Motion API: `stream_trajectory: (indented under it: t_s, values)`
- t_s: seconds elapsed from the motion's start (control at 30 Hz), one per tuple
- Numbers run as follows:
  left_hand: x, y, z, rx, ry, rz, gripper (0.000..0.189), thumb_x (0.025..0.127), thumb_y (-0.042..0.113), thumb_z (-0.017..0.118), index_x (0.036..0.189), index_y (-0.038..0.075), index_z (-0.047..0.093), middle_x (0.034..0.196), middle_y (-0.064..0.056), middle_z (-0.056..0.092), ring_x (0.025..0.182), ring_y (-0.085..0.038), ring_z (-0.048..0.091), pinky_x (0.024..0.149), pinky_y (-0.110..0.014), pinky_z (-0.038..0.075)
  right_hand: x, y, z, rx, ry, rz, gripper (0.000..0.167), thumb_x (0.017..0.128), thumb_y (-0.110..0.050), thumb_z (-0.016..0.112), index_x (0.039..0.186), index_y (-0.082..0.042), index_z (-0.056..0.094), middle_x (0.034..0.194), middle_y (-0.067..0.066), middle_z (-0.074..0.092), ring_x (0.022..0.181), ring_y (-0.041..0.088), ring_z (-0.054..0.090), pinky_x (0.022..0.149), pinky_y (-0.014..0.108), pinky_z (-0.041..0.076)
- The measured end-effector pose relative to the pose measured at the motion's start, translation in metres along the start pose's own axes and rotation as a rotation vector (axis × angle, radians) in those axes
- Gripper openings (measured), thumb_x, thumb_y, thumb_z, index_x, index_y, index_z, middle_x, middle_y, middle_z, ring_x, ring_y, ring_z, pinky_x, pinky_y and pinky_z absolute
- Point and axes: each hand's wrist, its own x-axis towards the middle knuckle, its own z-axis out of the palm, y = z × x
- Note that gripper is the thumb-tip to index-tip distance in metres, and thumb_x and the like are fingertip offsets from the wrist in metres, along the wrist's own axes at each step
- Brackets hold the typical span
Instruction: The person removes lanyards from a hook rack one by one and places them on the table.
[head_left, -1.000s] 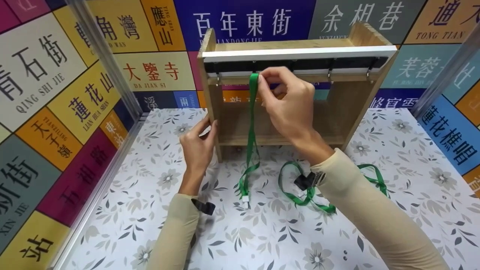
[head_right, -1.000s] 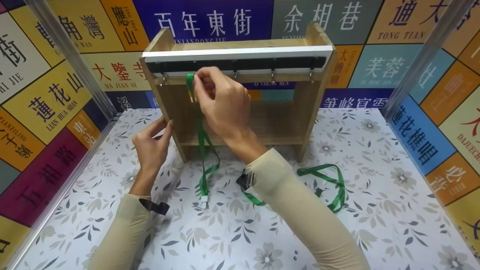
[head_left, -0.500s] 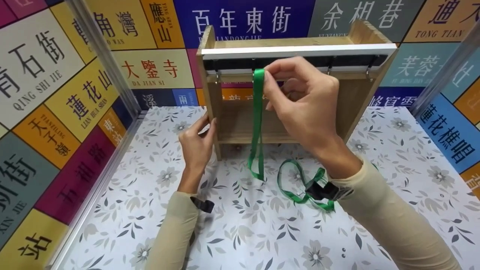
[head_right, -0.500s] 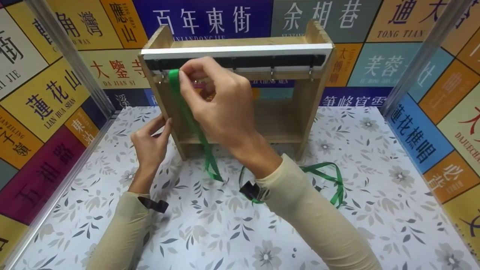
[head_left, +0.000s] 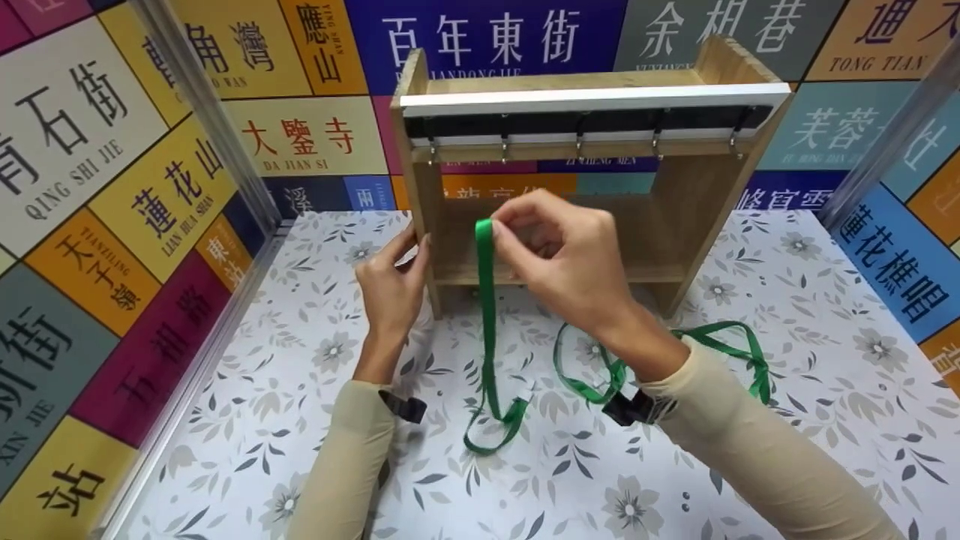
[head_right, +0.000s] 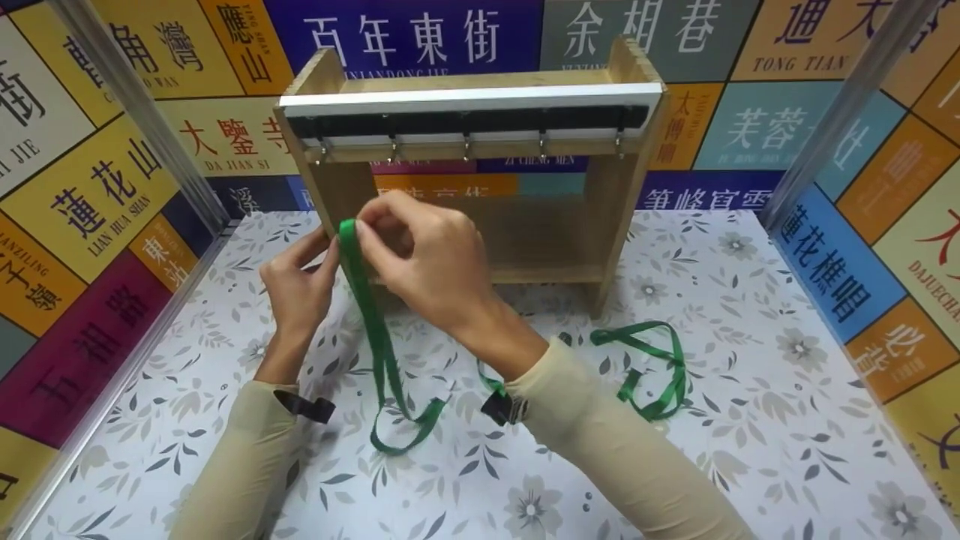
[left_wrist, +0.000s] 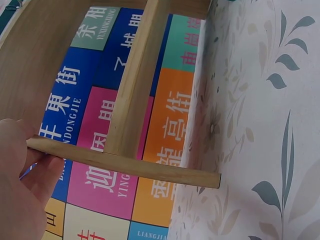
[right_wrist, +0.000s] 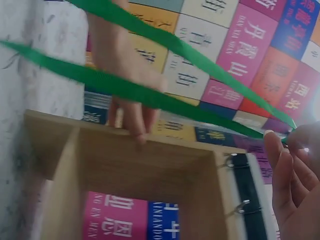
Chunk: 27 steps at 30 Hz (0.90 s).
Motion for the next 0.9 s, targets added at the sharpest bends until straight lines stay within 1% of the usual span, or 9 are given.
stream_trajectory:
  t_s: [0.17,0.27,0.4,0.53,0.63,0.73,0.83,0.9]
  values:
    - [0.000,0.000,-0.001,0.005,-0.017,-0.009,0.034,0.103,0.023,0.077,0.131,0.005,0.078,0.126,-0.015,0.078,0.115,-0.025,0.079,0.084,-0.035,0.070,-0.015,0.033,0.014,-0.078,-0.092,0.099,0.008,0.102,-0.018,0.077,0.104,-0.010,0.080,0.093,-0.003,0.083,0.064,0.005,0.070,0.057,0.023,0.061]
    - [-0.001,0.001,-0.002,0.014,-0.016,-0.009,0.034,0.103,0.024,0.077,0.132,0.005,0.078,0.126,-0.014,0.078,0.115,-0.024,0.079,0.084,-0.036,0.070,-0.026,0.054,0.020,-0.157,-0.154,0.166,0.009,0.102,-0.019,0.077,0.101,-0.011,0.080,0.092,-0.002,0.083,0.066,0.006,0.071,0.060,0.024,0.062]
    - [0.000,0.001,-0.002,0.006,-0.016,-0.004,0.034,0.103,0.024,0.077,0.132,0.006,0.078,0.127,-0.014,0.078,0.115,-0.024,0.079,0.085,-0.034,0.069,-0.041,0.080,0.021,-0.282,-0.252,0.273,0.011,0.102,-0.024,0.077,0.101,-0.014,0.081,0.092,-0.001,0.083,0.072,0.010,0.073,0.067,0.030,0.064]
    - [0.000,0.002,-0.001,-0.003,-0.024,-0.009,0.035,0.103,0.024,0.077,0.133,0.006,0.077,0.129,-0.013,0.077,0.117,-0.024,0.078,0.086,-0.034,0.069,-0.056,0.101,0.018,-0.378,-0.378,0.375,0.010,0.101,-0.026,0.078,0.099,-0.017,0.082,0.091,-0.003,0.083,0.075,0.013,0.074,0.070,0.036,0.063]
    - [0.000,0.002,-0.001,-0.001,-0.029,-0.016,0.036,0.103,0.024,0.077,0.134,0.006,0.076,0.130,-0.013,0.077,0.118,-0.024,0.078,0.086,-0.032,0.069,-0.067,0.110,0.015,-0.410,-0.494,0.436,0.008,0.101,-0.027,0.078,0.097,-0.021,0.082,0.090,-0.006,0.082,0.073,0.012,0.072,0.067,0.036,0.061]
    - [0.000,0.002,-0.001,0.006,-0.028,-0.012,0.035,0.103,0.024,0.077,0.134,0.006,0.077,0.129,-0.013,0.078,0.117,-0.023,0.078,0.085,-0.029,0.068,-0.078,0.111,0.013,-0.424,-0.614,0.477,0.005,0.099,-0.026,0.078,0.096,-0.023,0.081,0.088,-0.009,0.080,0.072,0.010,0.068,0.068,0.036,0.059]
    - [0.001,0.001,-0.001,0.014,-0.013,0.005,0.034,0.103,0.023,0.077,0.131,0.005,0.078,0.125,-0.014,0.079,0.115,-0.023,0.079,0.083,-0.030,0.069,-0.086,0.109,0.012,-0.431,-0.713,0.491,0.006,0.098,-0.025,0.078,0.095,-0.024,0.082,0.088,-0.012,0.079,0.072,0.009,0.067,0.069,0.037,0.058]
    - [0.000,0.000,-0.002,0.022,-0.006,0.011,0.034,0.103,0.024,0.078,0.131,0.006,0.078,0.124,-0.013,0.079,0.114,-0.022,0.079,0.083,-0.030,0.069,-0.089,0.109,0.013,-0.427,-0.755,0.490,0.007,0.099,-0.025,0.078,0.093,-0.024,0.082,0.087,-0.012,0.080,0.071,0.008,0.067,0.069,0.038,0.058]
